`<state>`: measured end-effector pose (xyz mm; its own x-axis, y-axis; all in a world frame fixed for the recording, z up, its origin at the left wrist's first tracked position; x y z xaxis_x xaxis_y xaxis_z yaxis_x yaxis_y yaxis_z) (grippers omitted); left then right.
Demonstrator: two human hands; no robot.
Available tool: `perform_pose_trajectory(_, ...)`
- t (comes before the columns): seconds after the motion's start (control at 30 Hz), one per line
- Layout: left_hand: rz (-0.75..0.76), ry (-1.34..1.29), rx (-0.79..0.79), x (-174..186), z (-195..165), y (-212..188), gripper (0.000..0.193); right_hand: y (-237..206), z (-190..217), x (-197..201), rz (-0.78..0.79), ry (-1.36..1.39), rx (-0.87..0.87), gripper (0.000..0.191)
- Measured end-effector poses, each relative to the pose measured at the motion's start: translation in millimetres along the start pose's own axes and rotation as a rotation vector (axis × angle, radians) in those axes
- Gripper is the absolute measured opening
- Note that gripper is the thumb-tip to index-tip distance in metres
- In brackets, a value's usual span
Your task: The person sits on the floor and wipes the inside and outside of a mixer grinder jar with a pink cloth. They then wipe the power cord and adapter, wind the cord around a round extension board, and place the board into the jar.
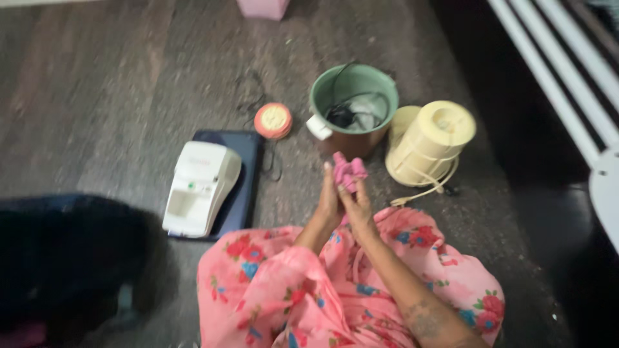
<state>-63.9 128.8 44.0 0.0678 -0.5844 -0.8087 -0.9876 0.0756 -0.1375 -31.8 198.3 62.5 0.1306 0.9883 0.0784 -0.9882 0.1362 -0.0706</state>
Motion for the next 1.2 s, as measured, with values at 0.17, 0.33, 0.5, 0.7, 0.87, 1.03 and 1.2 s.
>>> perform_pose_trajectory(0.17, 0.172, -0.095, 0.078, 6, 36, -6, 0.076, 43, -22, 24, -0.119, -0.320, 0.271, 0.036)
perform_pose_trajectory(0.33, 0.195, 0.370, 0.421, 56, 54, 3, 0.070, 68, -71, 46, 0.016, 0.154, -0.500, 0.038)
perform_pose_trajectory(0.5, 0.235, 1.144, -0.300, 104, -27, 51, 0.041, 73, -83, 42, -0.023, -0.268, -0.163, 0.037)
perform_pose_trajectory(0.7, -0.137, 1.544, -0.382, 158, -124, 97, 0.040, 93, -93, 27, -0.131, -0.655, 0.209, 0.041)
perform_pose_trajectory(0.87, -0.233, 1.853, -0.138, 188, -144, 138, 0.049, 106, -127, -2, 0.122, -1.214, 0.049, 0.052)
perform_pose_trajectory(1.03, -0.107, 1.959, 0.044, 188, -135, 176, 0.077, 125, -137, -15, 0.244, -1.421, -0.001, 0.056)
perform_pose_trajectory(1.2, -0.050, 2.388, -0.243, 175, -120, 187, 0.036, 144, -134, -15, 0.272, -1.439, -0.209, 0.049)
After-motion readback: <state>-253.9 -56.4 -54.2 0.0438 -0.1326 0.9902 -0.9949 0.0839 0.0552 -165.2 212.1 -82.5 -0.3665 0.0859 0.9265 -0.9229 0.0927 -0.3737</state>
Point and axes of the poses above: each hand's wrist, its own y-axis towards the middle knuckle, its own x-axis out of the back of the hand, z = x × y, the point moved 3 cm from there along y, towards the middle knuckle, and after that the axes turned 12 degrees about -x, right-handed, at the moved point
